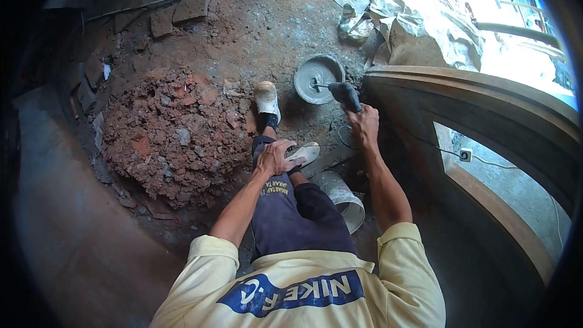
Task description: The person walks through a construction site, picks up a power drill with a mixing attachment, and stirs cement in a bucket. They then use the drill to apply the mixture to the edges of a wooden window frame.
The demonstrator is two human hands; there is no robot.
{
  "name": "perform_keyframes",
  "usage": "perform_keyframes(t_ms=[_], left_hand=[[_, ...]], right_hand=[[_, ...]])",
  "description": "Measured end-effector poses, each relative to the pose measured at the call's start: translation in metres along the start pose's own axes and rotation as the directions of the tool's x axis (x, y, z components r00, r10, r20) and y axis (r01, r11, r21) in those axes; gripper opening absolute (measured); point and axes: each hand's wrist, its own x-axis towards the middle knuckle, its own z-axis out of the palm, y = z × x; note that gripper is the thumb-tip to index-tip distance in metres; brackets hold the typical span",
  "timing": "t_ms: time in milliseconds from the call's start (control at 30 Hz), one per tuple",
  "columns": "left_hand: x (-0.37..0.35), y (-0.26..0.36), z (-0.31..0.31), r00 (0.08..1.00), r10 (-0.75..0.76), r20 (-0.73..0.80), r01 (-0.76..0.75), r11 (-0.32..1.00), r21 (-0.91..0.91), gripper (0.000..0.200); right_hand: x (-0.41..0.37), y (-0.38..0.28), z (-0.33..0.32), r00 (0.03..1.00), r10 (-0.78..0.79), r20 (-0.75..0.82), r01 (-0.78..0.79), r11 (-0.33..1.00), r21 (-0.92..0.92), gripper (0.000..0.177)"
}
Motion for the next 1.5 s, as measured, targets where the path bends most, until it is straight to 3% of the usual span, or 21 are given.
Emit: perform_keyframes(t_ms=[400,600,633,700,733,767,800,833,867,900,933,967,1067,1133,1167,1233,1267,1333,1400,1467,1500], left_hand=[[-0.005,-0.002,0.001,0.991,0.131,-0.031,-0.130,0.991,0.041,0.076],[-0.018,0.011,0.000,0.962,0.274,-0.023,-0.273,0.961,0.033,0.070],[-0.020,0.019,0.001,0.971,0.241,0.010,-0.241,0.971,-0.004,0.067],[-0.028,0.032,0.006,0.981,0.186,0.063,-0.185,0.983,-0.014,0.057],[-0.034,0.038,0.007,0.968,0.136,0.211,-0.125,0.990,-0.063,0.052],[-0.037,0.037,0.016,0.965,0.147,0.217,-0.139,0.989,-0.052,0.050],[-0.042,0.036,0.024,0.960,0.119,0.253,-0.107,0.992,-0.061,0.052],[-0.053,0.048,0.023,0.954,0.298,0.014,-0.296,0.951,-0.089,0.057],[-0.045,0.042,0.030,0.955,0.245,0.170,-0.248,0.969,-0.005,0.064],[-0.045,0.031,0.051,0.970,0.221,0.103,-0.223,0.975,0.009,0.066],[-0.046,0.032,0.058,0.969,0.230,0.088,-0.226,0.973,-0.051,0.070],[-0.048,0.034,0.059,0.973,0.192,0.127,-0.183,0.980,-0.078,0.073],[-0.054,0.041,0.061,0.978,0.198,0.062,-0.192,0.978,-0.085,0.072],[-0.060,0.047,0.055,0.980,0.133,0.151,-0.127,0.991,-0.047,0.071],[-0.061,0.048,0.057,0.973,0.122,0.198,-0.114,0.992,-0.049,0.071],[-0.068,0.050,0.051,0.978,0.130,0.165,-0.125,0.991,-0.041,0.068],[-0.067,0.056,0.043,0.964,0.082,0.254,-0.062,0.994,-0.087,0.067],[-0.064,0.063,0.040,0.971,0.091,0.223,-0.068,0.991,-0.111,0.067],[-0.067,0.069,0.035,0.987,0.095,0.130,-0.081,0.990,-0.113,0.065],[-0.069,0.066,0.034,0.986,0.085,0.146,-0.066,0.989,-0.129,0.060],[-0.068,0.063,0.037,0.985,0.089,0.147,-0.071,0.990,-0.121,0.061]], right_hand=[[-0.107,-0.003,-0.084,0.975,0.209,-0.069,-0.195,0.965,0.173,0.047],[-0.140,0.010,-0.082,0.980,0.154,-0.123,-0.110,0.946,0.306,0.038],[-0.146,0.017,-0.083,0.981,0.153,-0.120,-0.108,0.942,0.319,0.038],[-0.156,0.034,-0.081,0.990,-0.046,-0.137,0.080,0.964,0.254,0.031],[-0.165,0.029,-0.081,0.983,-0.075,-0.168,0.099,0.985,0.141,0.026],[-0.170,0.038,-0.070,0.990,-0.023,-0.140,0.031,0.998,0.055,0.027],[-0.176,0.001,-0.080,0.989,0.139,-0.058,-0.125,0.973,0.192,0.026],[-0.173,0.036,-0.058,0.994,-0.018,-0.106,0.043,0.970,0.239,0.027],[-0.163,0.052,-0.048,0.964,-0.221,-0.145,0.243,0.956,0.162,0.028],[-0.159,0.064,-0.044,0.990,-0.139,-0.018,0.139,0.961,0.238,0.028],[-0.165,0.092,-0.029,0.989,-0.118,-0.088,0.142,0.921,0.363,0.009],[-0.167,0.108,-0.015,0.985,-0.068,-0.159,0.136,0.873,0.469,0.015],[-0.171,0.108,-0.005,0.935,-0.141,-0.327,0.288,0.840,0.461,0.027],[-0.179,0.076,-0.024,0.951,-0.147,-0.274,0.241,0.905,0.351,0.020],[-0.182,0.060,-0.038,0.967,-0.139,-0.215,0.190,0.952,0.238,0.028],[-0.180,0.047,-0.038,0.977,0.198,-0.080,-0.172,0.951,0.257,0.028],[-0.180,0.016,-0.056,0.948,0.317,-0.014,-0.301,0.914,0.273,0.028],[-0.175,0.050,-0.043,0.960,0.209,-0.188,-0.160,0.956,0.246,0.029],[-0.178,0.069,-0.037,0.940,0.242,-0.240,-0.148,0.925,0.351,0.037],[-0.180,0.059,-0.038,0.890,0.175,-0.421,0.008,0.917,0.398,0.041],[-0.179,0.072,-0.032,0.883,0.189,-0.430,-0.003,0.918,0.397,0.041]])
